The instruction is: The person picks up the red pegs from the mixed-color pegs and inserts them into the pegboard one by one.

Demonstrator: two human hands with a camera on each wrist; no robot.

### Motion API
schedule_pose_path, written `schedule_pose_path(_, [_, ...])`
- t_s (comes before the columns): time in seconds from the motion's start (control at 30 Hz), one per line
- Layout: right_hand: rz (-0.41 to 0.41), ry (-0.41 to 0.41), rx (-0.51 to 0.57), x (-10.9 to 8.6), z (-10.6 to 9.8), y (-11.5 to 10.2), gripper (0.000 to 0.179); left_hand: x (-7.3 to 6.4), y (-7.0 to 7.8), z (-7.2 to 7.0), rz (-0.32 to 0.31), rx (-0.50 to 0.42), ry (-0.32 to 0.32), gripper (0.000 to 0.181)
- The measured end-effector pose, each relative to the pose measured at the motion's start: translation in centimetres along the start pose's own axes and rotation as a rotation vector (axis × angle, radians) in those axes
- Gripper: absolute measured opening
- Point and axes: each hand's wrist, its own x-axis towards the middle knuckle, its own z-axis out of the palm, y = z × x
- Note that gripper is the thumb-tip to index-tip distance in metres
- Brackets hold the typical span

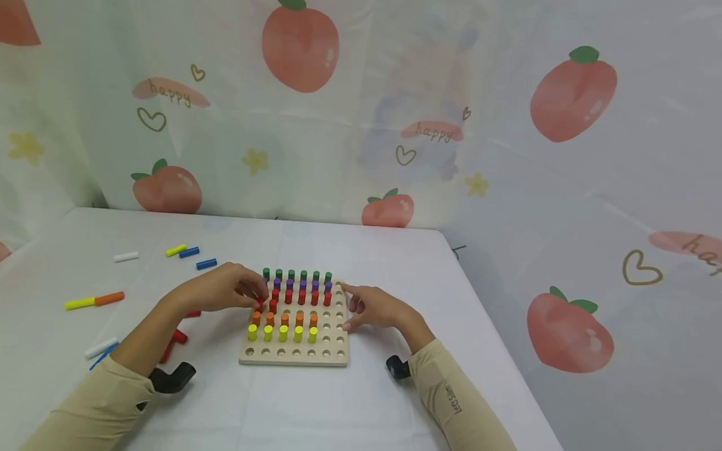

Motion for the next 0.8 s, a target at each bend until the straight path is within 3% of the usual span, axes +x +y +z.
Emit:
schedule_pose_path(0.33, [0.016, 0.002, -0.001, -0.1, -0.1, -0.2, 0.092, -2.6, -2.1, -1.6, -0.015, 0.021, 0.011, 0.018])
schedule_pose_path(0.8, [0.013, -0.002, 0.010, 0.0, -0.1, -0.3, 0.093, -6.9, -4.9, -2.6, -0.156, 0.061, 0.093, 0.022])
